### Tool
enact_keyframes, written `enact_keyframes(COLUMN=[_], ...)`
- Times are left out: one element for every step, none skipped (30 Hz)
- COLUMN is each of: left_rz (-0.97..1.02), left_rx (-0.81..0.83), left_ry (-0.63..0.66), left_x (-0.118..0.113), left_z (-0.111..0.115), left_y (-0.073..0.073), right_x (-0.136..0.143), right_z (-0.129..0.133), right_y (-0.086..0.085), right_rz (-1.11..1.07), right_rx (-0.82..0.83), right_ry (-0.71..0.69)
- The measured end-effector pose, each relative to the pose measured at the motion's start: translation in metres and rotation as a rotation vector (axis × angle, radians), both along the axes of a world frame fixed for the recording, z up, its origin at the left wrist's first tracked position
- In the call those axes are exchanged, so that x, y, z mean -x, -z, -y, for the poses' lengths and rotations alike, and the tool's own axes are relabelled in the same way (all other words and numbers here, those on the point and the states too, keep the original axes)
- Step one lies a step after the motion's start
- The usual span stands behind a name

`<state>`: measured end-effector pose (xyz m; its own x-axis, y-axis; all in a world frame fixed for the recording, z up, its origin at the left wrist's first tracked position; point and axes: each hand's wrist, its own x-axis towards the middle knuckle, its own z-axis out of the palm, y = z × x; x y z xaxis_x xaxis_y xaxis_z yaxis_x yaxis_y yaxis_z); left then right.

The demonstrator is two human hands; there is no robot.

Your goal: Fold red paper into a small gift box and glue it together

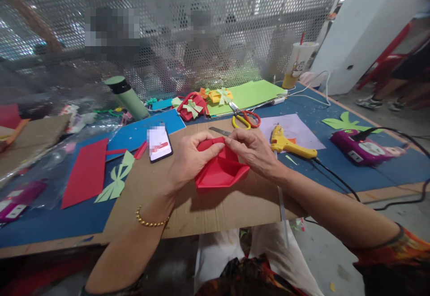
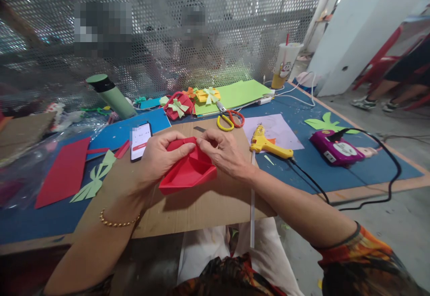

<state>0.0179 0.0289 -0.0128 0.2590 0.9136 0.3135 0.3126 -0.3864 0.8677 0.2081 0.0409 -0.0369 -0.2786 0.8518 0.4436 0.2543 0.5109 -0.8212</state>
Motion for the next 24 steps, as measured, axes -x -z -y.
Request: enact_keyframes(left_rz=[-0.003, -0.012, -0.025, -0.038, -0.048, -0.055, -0.061, -0.064, -0.067, -0.07, -0.074, -0.08, -0.088, -0.094, -0.096, -0.097, -0.096, -0.092, -0.083, -0.071, -0.056, -0.038, -0.022, -0.013], left_rx=[0.003, 0.015, 0.031, 0.049, 0.066, 0.077, 0.08, 0.077, 0.071, 0.067, 0.063, 0.06, 0.058, 0.058, 0.061, 0.066, 0.073, 0.082, 0.094, 0.111, 0.132, 0.157, 0.181, 0.198], left_ry=[-0.008, -0.02, -0.032, -0.04, -0.043, -0.04, -0.034, -0.024, -0.016, -0.011, -0.01, -0.009, -0.007, -0.007, -0.008, -0.009, -0.012, -0.014, -0.015, -0.014, -0.013, -0.015, -0.018, -0.023], left_x=[-0.0002, -0.0004, -0.0005, -0.0005, -0.0006, -0.0008, -0.0012, -0.0016, -0.0022, -0.0028, -0.0034, -0.0039, -0.0043, -0.0044, -0.0042, -0.0039, -0.0033, -0.0025, -0.0017, -0.001, -0.0004, 0.0001, 0.0003, 0.0003], left_z=[0.0002, 0.0005, 0.0008, 0.001, 0.0012, 0.0013, 0.0014, 0.0016, 0.0017, 0.0019, 0.0022, 0.0025, 0.0028, 0.0029, 0.003, 0.003, 0.0028, 0.0025, 0.0022, 0.0018, 0.0016, 0.0014, 0.0012, 0.0012], left_y=[-0.0004, -0.0009, -0.0014, -0.0018, -0.0022, -0.0025, -0.0028, -0.003, -0.0032, -0.0034, -0.0035, -0.0037, -0.0038, -0.0038, -0.0039, -0.0038, -0.0038, -0.0038, -0.0038, -0.0038, -0.0039, -0.004, -0.0041, -0.0043], right_x=[-0.0008, -0.0018, -0.0029, -0.0039, -0.0048, -0.0056, -0.006, -0.0061, -0.0059, -0.0054, -0.0047, -0.004, -0.0033, -0.0027, -0.0023, -0.0023, -0.0026, -0.0031, -0.0039, -0.0048, -0.0057, -0.0065, -0.007, -0.0073], right_z=[-0.0004, -0.0009, -0.0015, -0.002, -0.0025, -0.0029, -0.0031, -0.0031, -0.0029, -0.0024, -0.0018, -0.001, -0.0003, 0.0003, 0.0007, 0.0007, 0.0005, -0.0001, -0.0011, -0.0022, -0.0036, -0.005, -0.0063, -0.0075], right_y=[-0.0005, -0.0013, -0.0021, -0.0028, -0.0034, -0.0038, -0.0039, -0.0038, -0.0035, -0.0031, -0.0026, -0.0022, -0.0018, -0.0015, -0.0013, -0.0013, -0.0014, -0.0016, -0.0018, -0.0018, -0.0017, -0.0014, -0.0008, -0.0001], right_rz=[0.005, 0.012, 0.017, 0.021, 0.025, 0.03, 0.037, 0.048, 0.059, 0.068, 0.073, 0.072, 0.068, 0.062, 0.054, 0.043, 0.03, 0.016, 0.0, -0.019, -0.035, -0.052, -0.066, -0.076], right_rx=[0.005, 0.005, 0.0, -0.008, -0.015, -0.021, -0.025, -0.027, -0.027, -0.025, -0.021, -0.014, -0.006, 0.002, 0.01, 0.02, 0.032, 0.046, 0.06, 0.074, 0.089, 0.1, 0.11, 0.118], right_ry=[-0.008, -0.015, -0.021, -0.025, -0.028, -0.028, -0.026, -0.023, -0.018, -0.012, -0.006, 0.0, 0.003, 0.006, 0.005, -0.001, -0.014, -0.038, -0.064, -0.085, -0.098, -0.099, -0.095, -0.087])
